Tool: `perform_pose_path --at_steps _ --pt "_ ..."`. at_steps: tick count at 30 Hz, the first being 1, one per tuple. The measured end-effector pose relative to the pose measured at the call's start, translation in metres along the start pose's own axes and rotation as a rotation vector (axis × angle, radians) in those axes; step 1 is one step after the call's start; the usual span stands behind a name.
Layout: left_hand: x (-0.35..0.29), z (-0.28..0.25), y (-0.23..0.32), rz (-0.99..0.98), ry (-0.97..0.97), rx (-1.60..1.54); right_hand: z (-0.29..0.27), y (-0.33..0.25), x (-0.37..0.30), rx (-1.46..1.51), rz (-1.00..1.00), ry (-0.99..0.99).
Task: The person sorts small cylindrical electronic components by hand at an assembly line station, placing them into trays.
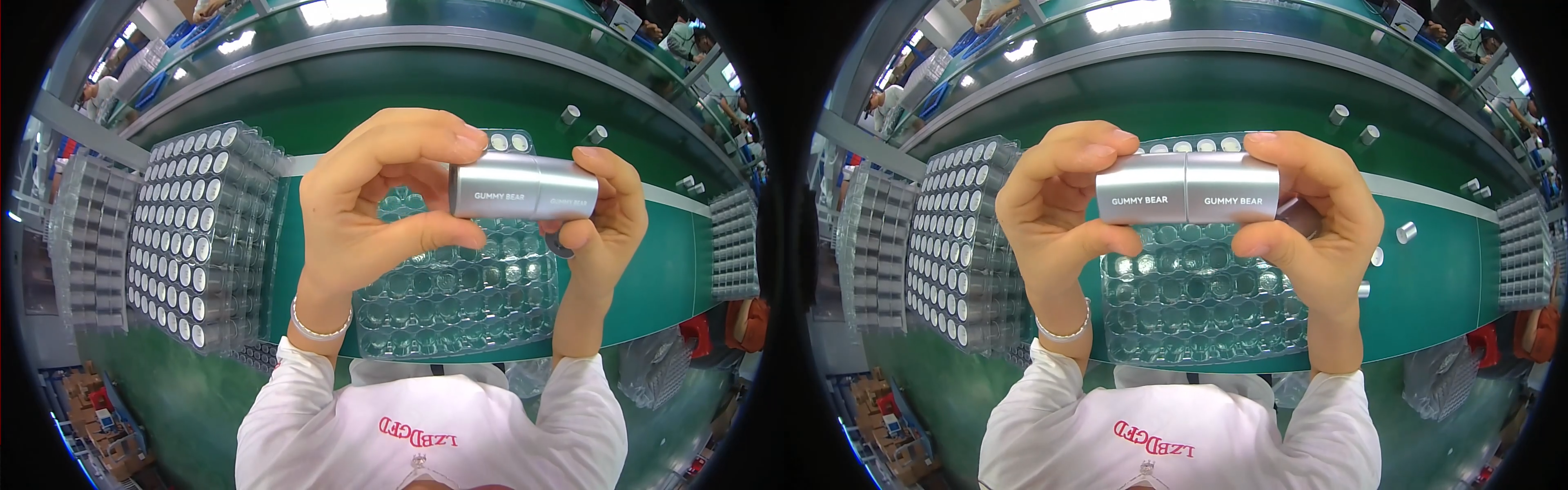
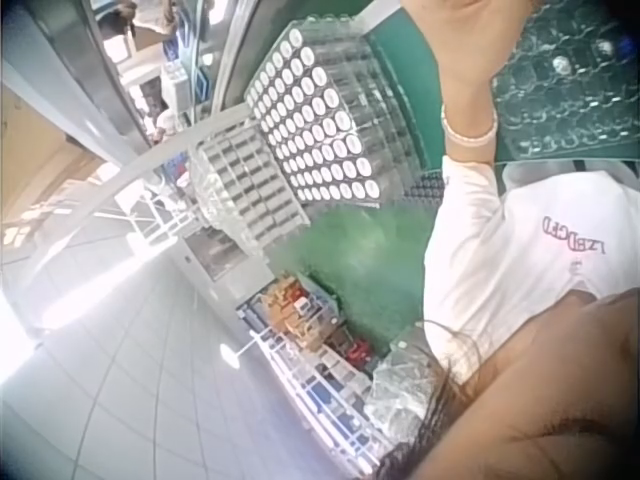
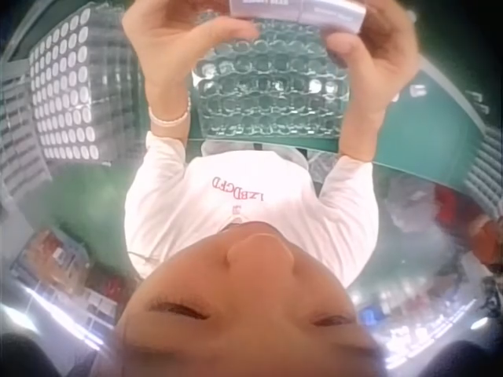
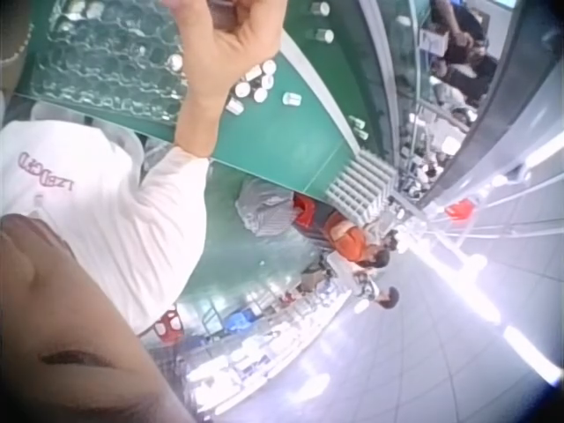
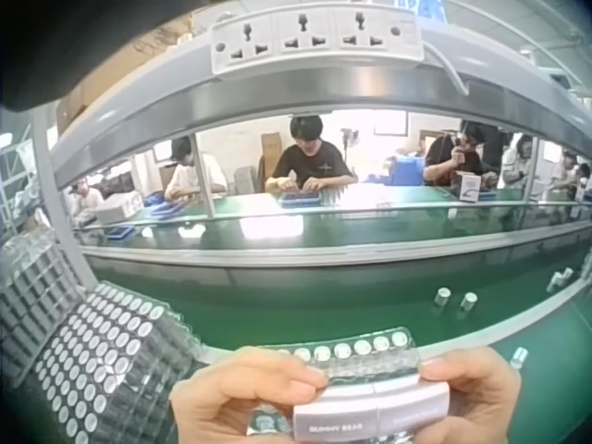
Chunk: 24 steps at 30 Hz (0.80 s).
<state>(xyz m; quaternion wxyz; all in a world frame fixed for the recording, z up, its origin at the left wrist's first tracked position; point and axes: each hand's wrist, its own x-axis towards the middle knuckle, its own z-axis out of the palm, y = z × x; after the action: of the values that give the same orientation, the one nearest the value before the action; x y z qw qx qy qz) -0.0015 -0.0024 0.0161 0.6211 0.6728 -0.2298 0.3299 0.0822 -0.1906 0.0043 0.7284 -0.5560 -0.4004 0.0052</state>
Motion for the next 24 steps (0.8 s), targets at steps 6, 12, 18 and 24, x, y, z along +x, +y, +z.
perform_pose_path --at_steps 6,12,18,24 --pt "-0.004 0.005 -0.003 -0.064 0.035 -0.022 0.0 0.006 0.001 -0.024 -0.09 -0.042" --pt "0.0 0.002 -0.009 0.222 -0.052 0.13 0.008 0.007 0.017 -0.236 -0.629 -0.136" --pt "-0.002 0.009 -0.008 0.166 0.034 0.041 0.005 0.013 0.012 -0.087 -0.495 -0.1" --pt "-0.003 0.009 -0.008 0.155 0.048 0.007 0.006 0.013 0.015 -0.199 -0.553 -0.087"
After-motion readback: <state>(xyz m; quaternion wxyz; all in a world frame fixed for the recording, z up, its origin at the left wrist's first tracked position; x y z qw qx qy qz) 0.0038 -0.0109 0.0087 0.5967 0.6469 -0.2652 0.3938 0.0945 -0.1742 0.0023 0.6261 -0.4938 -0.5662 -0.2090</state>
